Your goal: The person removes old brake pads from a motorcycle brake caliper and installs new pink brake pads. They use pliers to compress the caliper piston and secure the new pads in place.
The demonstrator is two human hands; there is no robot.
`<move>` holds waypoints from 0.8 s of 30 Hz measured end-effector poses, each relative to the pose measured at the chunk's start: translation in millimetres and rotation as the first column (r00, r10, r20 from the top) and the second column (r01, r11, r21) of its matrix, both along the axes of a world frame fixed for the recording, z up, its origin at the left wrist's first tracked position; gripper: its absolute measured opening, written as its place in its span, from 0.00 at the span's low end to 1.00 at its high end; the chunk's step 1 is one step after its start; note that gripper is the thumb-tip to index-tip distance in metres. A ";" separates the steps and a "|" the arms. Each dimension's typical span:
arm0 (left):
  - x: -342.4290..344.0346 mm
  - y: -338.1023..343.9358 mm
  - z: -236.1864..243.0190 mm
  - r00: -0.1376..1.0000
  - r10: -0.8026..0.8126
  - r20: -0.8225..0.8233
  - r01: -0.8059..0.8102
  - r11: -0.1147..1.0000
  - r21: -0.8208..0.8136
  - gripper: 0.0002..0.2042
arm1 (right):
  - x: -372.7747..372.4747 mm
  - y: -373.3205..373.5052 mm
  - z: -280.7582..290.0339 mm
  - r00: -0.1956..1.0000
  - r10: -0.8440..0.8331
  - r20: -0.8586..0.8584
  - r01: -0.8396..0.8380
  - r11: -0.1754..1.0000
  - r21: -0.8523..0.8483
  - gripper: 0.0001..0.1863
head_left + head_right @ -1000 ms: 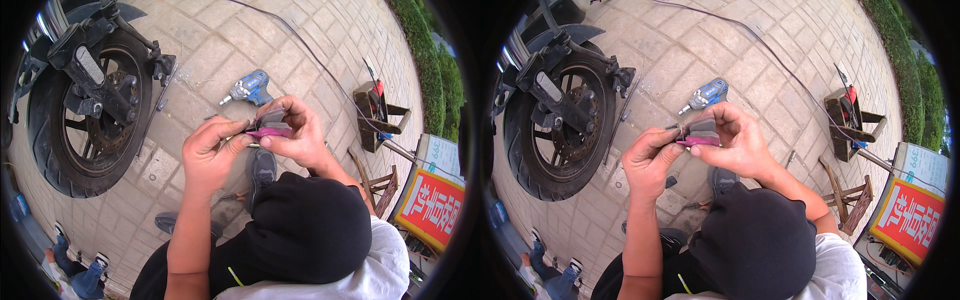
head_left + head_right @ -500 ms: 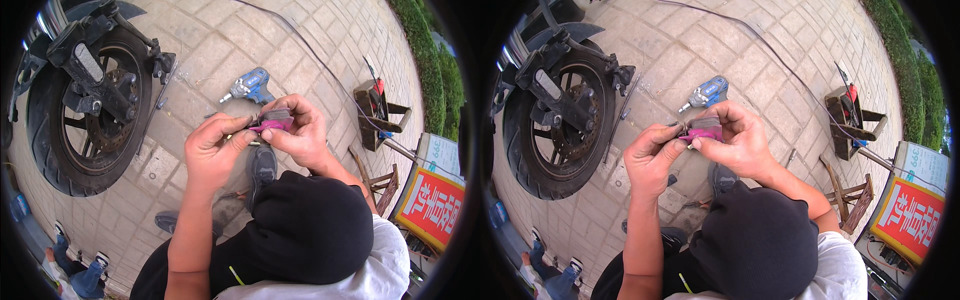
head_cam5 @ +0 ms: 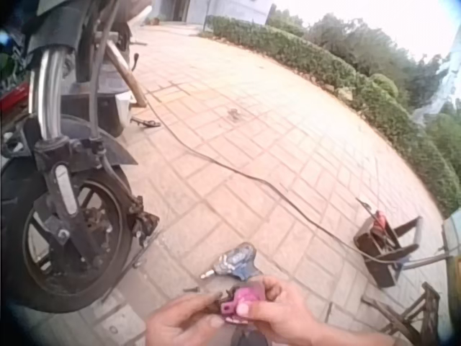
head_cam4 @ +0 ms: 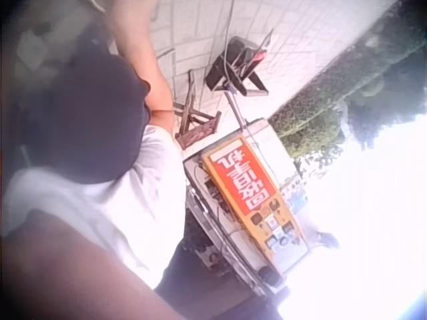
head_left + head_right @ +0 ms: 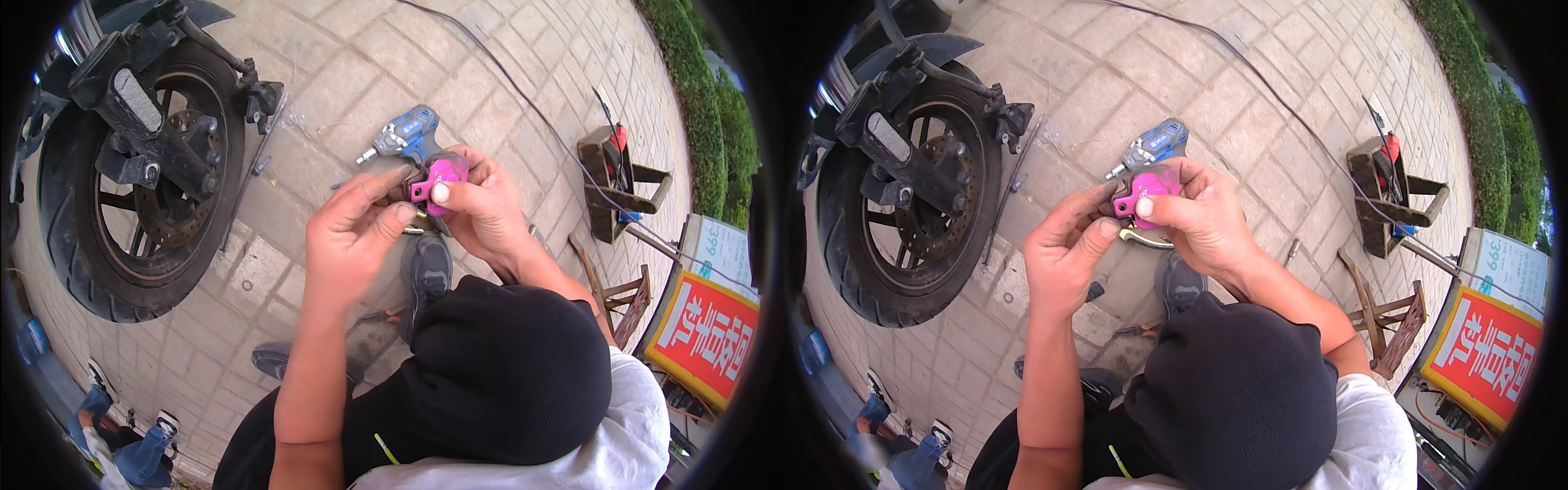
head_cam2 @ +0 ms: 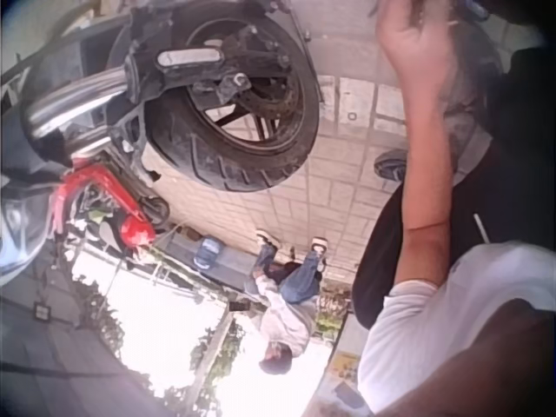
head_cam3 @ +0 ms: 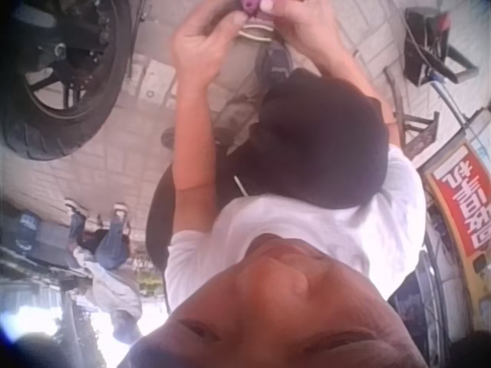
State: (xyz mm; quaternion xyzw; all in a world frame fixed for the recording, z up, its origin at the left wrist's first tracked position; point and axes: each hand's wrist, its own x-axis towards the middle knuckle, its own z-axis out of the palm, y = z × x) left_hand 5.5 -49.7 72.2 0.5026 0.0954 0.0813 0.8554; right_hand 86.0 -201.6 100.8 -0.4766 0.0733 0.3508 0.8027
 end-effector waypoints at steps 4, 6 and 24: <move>-0.2 2.0 -7.1 0.999 -0.035 0.031 0.034 0.999 0.026 0.20 | 1.1 3.1 -5.5 0.994 0.017 -0.106 -0.012 0.999 0.049 0.15; 1.4 4.7 -9.1 0.994 -0.058 0.089 0.044 0.987 0.153 0.21 | 1.5 3.9 -7.3 0.990 0.033 -0.136 -0.024 0.997 0.067 0.14; 2.2 12.4 -1.4 0.987 -0.041 0.155 -0.033 0.893 0.448 0.21 | -0.2 1.4 -4.4 0.984 0.113 -0.135 -0.098 0.989 0.113 0.13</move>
